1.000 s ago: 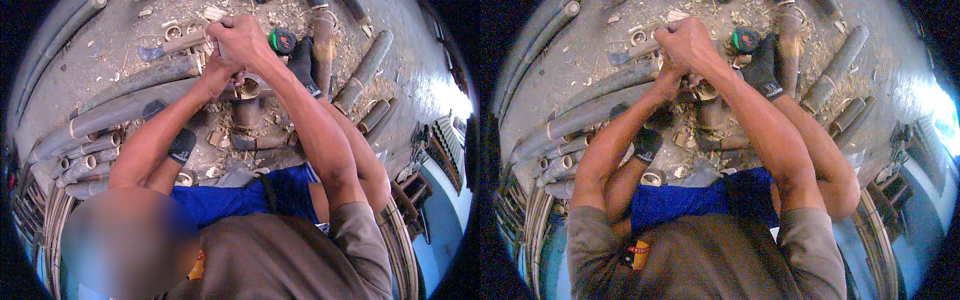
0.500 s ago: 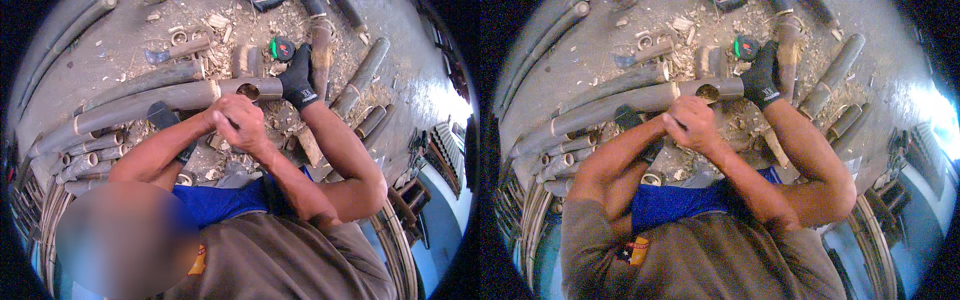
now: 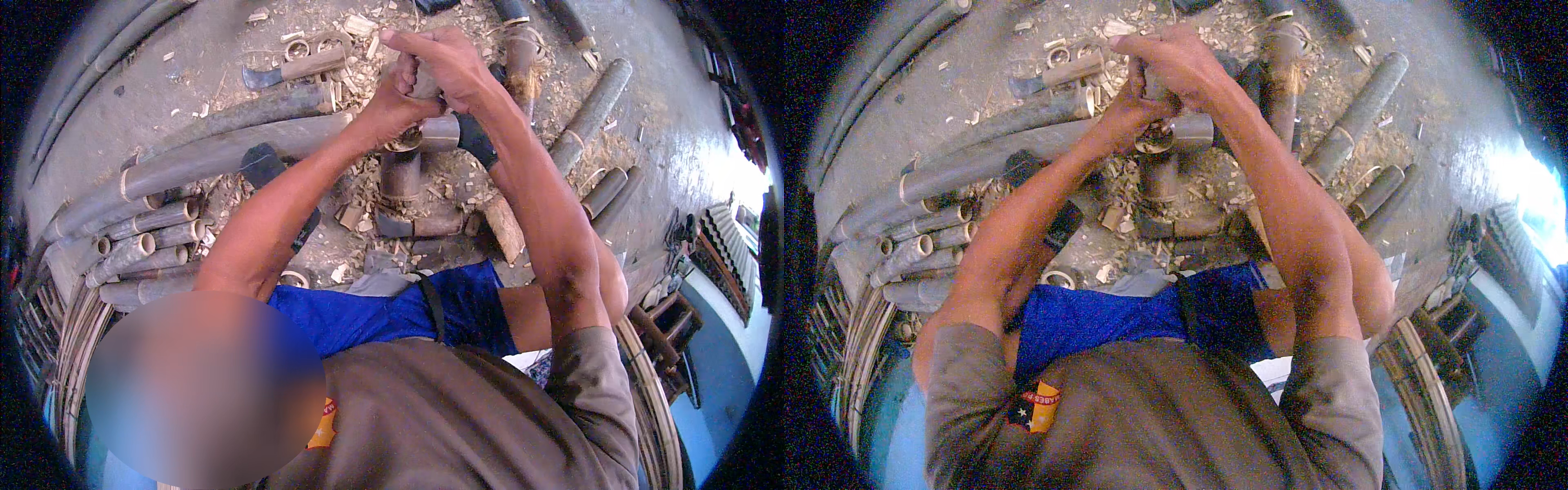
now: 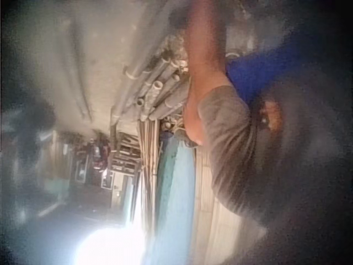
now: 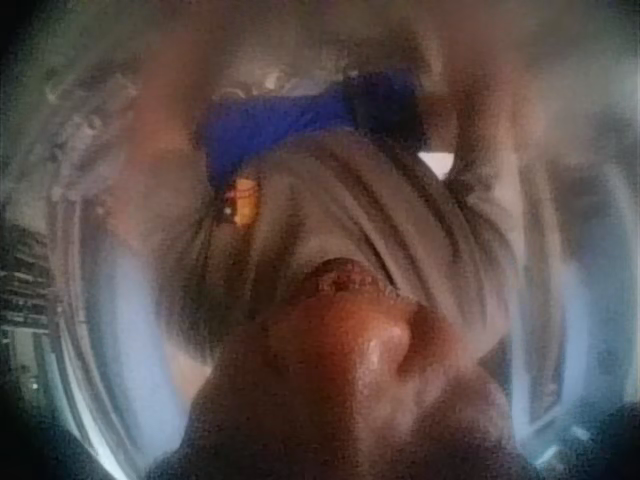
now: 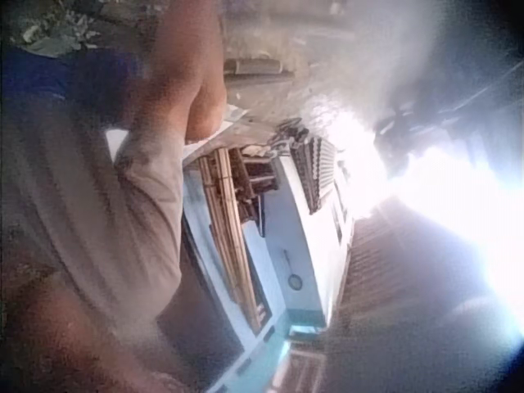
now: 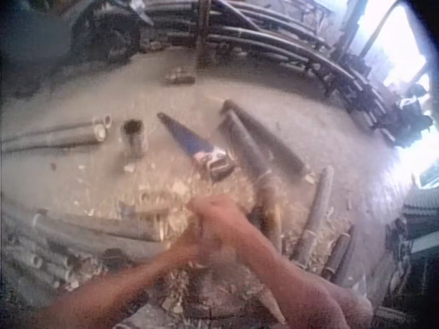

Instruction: The person sits on the ground and uses a hammer and chisel to shape and fit bamboo pieces together. They repeatedly test the fit of smaller bamboo plugs into larger bamboo sections and use a saw to cut bamboo to size.

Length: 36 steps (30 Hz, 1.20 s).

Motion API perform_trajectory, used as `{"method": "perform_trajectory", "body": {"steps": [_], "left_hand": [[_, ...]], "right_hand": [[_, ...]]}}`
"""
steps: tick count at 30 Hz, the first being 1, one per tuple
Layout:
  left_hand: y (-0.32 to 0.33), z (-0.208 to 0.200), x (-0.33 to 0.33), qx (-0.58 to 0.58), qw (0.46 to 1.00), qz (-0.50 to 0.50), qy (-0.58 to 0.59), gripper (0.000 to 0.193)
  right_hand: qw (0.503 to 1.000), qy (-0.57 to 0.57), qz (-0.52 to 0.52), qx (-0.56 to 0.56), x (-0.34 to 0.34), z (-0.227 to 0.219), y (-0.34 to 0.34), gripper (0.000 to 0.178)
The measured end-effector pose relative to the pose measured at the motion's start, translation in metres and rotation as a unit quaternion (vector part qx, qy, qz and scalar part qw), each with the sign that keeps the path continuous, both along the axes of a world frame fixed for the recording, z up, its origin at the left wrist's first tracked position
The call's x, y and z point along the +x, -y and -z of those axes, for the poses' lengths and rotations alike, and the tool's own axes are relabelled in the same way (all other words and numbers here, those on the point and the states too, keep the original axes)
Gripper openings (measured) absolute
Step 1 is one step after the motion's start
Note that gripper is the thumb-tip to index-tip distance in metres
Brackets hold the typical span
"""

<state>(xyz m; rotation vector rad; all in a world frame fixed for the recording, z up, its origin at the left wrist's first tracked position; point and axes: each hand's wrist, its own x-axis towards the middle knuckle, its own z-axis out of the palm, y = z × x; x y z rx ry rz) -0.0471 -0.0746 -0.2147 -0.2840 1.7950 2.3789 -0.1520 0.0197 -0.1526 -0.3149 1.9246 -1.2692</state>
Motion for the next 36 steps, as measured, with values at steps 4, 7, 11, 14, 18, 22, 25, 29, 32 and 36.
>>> {"method": "perform_trajectory", "body": {"steps": [4,7,11,14,18,22,25,29,32,36], "left_hand": [[-0.01,0.007,0.008,0.042,0.997,-0.047,0.05,0.046],[-0.015,0.013,0.005,0.058,0.995,-0.085,0.017,0.046],[-0.013,0.007,-0.001,0.014,0.995,-0.081,0.048,0.045],[-0.015,0.019,-0.005,0.07,0.991,-0.117,-0.01,0.041],[-0.012,0.022,-0.009,0.009,0.995,-0.071,0.064,0.036],[-0.016,0.035,-0.011,0.055,0.99,-0.101,0.081,0.039],[-0.015,0.039,-0.011,0.007,0.991,-0.068,0.115,0.054],[-0.023,0.03,-0.005,-0.095,0.986,-0.136,-0.013,0.058],[-0.034,0.044,0.027,-0.163,0.971,-0.129,-0.115,0.057],[-0.041,0.088,0.071,-0.212,0.942,0.146,-0.215,0.045]], "right_hand": [[0.998,0.038,-0.043,-0.013,-0.001,0.001,0.01,0.047],[0.997,0.063,-0.05,-0.02,-0.008,0.021,0.012,0.047],[0.997,0.069,-0.033,0.001,-0.017,0.026,0.013,0.046],[0.995,0.096,-0.021,-0.023,-0.02,0.022,0.02,0.045],[0.997,0.072,-0.012,-0.012,-0.029,0.033,0.019,0.025],[0.989,0.148,0.015,-0.009,-0.036,0.044,0.02,0.028],[0.995,0.088,0.026,-0.045,-0.035,0.053,0.019,0.034],[0.986,0.125,0.041,-0.101,-0.01,0.036,0.01,0.045],[0.992,-0.125,-0.012,-0.021,0.032,0.027,-0.016,0.046],[0.971,-0.181,0.077,-0.136,0.123,0.016,-0.056,0.048]]}}
